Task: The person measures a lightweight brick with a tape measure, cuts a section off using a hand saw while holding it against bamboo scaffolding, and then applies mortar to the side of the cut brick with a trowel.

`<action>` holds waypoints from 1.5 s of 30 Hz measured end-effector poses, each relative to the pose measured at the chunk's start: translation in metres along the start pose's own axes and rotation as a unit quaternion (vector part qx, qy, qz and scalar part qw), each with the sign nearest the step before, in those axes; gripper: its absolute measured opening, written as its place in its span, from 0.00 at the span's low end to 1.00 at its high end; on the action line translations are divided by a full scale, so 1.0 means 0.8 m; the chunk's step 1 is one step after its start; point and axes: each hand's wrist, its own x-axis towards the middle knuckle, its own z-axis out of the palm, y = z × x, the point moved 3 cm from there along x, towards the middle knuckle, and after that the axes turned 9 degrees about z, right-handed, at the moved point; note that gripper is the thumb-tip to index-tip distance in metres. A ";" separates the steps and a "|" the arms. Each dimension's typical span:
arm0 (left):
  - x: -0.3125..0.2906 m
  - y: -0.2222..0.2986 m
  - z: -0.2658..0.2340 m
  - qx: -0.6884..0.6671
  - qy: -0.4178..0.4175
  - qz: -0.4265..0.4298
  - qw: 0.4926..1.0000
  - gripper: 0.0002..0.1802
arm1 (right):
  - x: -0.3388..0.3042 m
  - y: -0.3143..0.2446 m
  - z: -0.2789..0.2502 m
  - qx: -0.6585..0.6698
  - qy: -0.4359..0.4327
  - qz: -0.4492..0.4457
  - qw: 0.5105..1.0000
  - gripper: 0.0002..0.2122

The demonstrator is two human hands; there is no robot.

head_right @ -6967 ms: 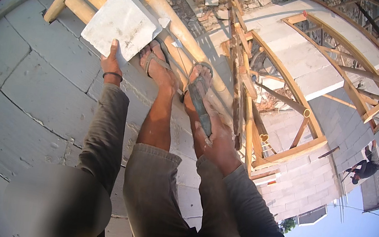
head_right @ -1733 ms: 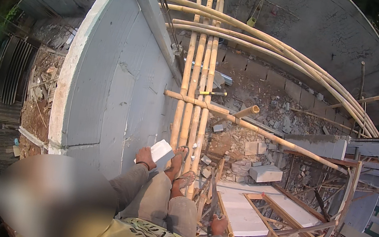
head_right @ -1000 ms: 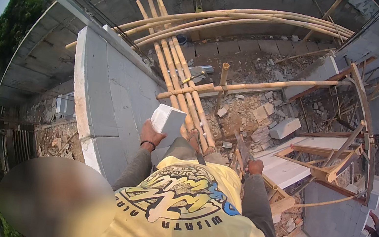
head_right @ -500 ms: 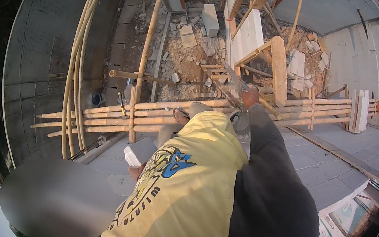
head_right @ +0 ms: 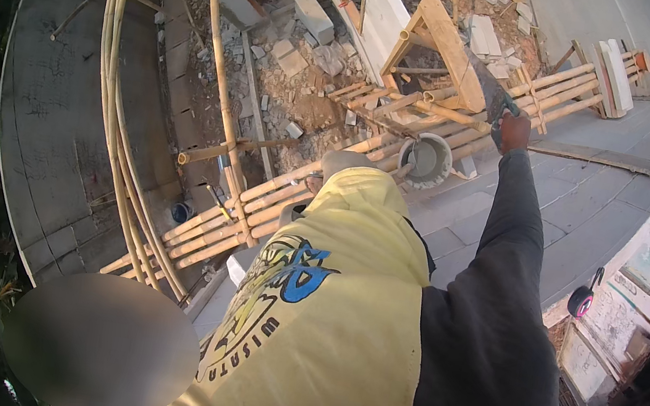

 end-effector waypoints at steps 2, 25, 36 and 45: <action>0.015 0.002 -0.013 0.008 -0.005 0.011 1.000 0.43 | -0.024 0.021 -0.006 0.051 0.021 0.006 0.998 0.11; 0.047 0.141 -0.033 0.079 0.003 0.095 0.992 0.42 | 0.194 0.170 0.088 0.094 0.193 0.060 0.975 0.17; 0.016 0.188 -0.027 0.116 0.032 0.103 0.987 0.42 | 0.319 0.228 0.196 0.154 0.147 0.111 0.971 0.19; 0.018 0.193 -0.026 0.133 0.035 0.099 0.986 0.41 | 0.392 0.306 0.219 -0.051 0.145 0.160 0.975 0.23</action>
